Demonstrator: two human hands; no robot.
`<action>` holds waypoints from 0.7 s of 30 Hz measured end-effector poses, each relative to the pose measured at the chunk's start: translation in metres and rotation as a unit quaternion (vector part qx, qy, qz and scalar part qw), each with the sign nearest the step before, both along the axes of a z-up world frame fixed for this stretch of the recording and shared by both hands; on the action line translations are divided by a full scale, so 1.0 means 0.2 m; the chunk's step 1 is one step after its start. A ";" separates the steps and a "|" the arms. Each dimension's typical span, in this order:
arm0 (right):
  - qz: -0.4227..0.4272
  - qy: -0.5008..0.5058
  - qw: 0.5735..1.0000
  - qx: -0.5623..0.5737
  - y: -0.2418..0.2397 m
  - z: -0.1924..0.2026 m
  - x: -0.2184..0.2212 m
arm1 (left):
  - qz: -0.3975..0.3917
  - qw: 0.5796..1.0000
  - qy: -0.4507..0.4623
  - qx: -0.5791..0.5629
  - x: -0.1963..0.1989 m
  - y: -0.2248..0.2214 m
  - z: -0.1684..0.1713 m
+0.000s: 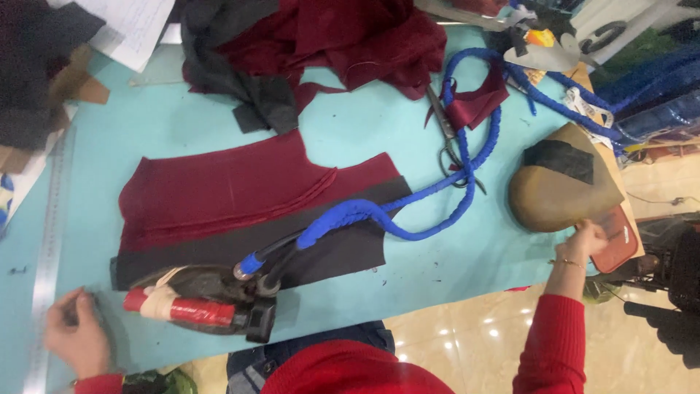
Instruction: A person is ironing and pressing fabric components of a garment at an industrial workstation, aligning pieces and using a steam iron.
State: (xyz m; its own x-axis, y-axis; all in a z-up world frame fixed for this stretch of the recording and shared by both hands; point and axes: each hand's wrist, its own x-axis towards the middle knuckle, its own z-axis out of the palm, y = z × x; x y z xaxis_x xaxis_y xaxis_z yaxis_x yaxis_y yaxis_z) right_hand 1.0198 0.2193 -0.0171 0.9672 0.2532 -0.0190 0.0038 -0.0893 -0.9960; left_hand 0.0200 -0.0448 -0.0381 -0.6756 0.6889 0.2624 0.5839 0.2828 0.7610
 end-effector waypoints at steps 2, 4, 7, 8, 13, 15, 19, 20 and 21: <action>0.021 -0.041 0.999 0.025 -0.02 0.18 -0.10 | -0.012 1.000 0.020 0.003 0.00 0.02 0.00; 0.051 -0.074 0.995 0.045 -0.04 0.32 -0.30 | -0.017 0.999 0.046 -0.001 -0.01 0.02 0.02; 0.248 -0.138 0.958 0.038 -0.02 0.52 -0.88 | -0.035 0.994 0.104 0.002 0.00 0.00 0.12; 0.337 -0.238 0.909 0.058 -0.06 0.66 -1.17 | -0.068 0.993 0.098 0.009 0.01 0.01 0.17; 0.556 -0.487 0.673 0.028 -0.31 1.05 -2.59 | -0.155 0.980 0.119 -0.034 0.00 0.01 0.34; 0.712 -0.483 0.509 -0.005 -0.44 1.05 -3.01 | -0.223 0.955 0.184 -0.066 -0.03 0.02 0.39; 0.778 -0.495 0.384 -0.056 -0.67 1.06 -3.56 | -0.264 0.912 0.292 -0.117 -0.15 0.04 0.22; 0.786 -0.495 0.359 -0.092 -0.70 1.02 -3.63 | -0.286 0.905 0.297 -0.107 -0.17 0.07 0.19; 0.791 -0.497 0.334 -0.130 -0.71 0.98 -3.70 | -0.309 0.897 0.301 -0.095 -0.19 0.11 0.17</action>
State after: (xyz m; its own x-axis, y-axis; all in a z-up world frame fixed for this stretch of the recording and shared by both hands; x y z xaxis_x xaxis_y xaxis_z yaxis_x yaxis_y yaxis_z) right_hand 0.2805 0.0769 0.1795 -0.8099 0.5765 -0.1081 0.5675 0.7238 -0.3924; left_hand -0.0183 -0.0229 -0.0046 0.0753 0.9538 0.2907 0.9630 -0.1452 0.2272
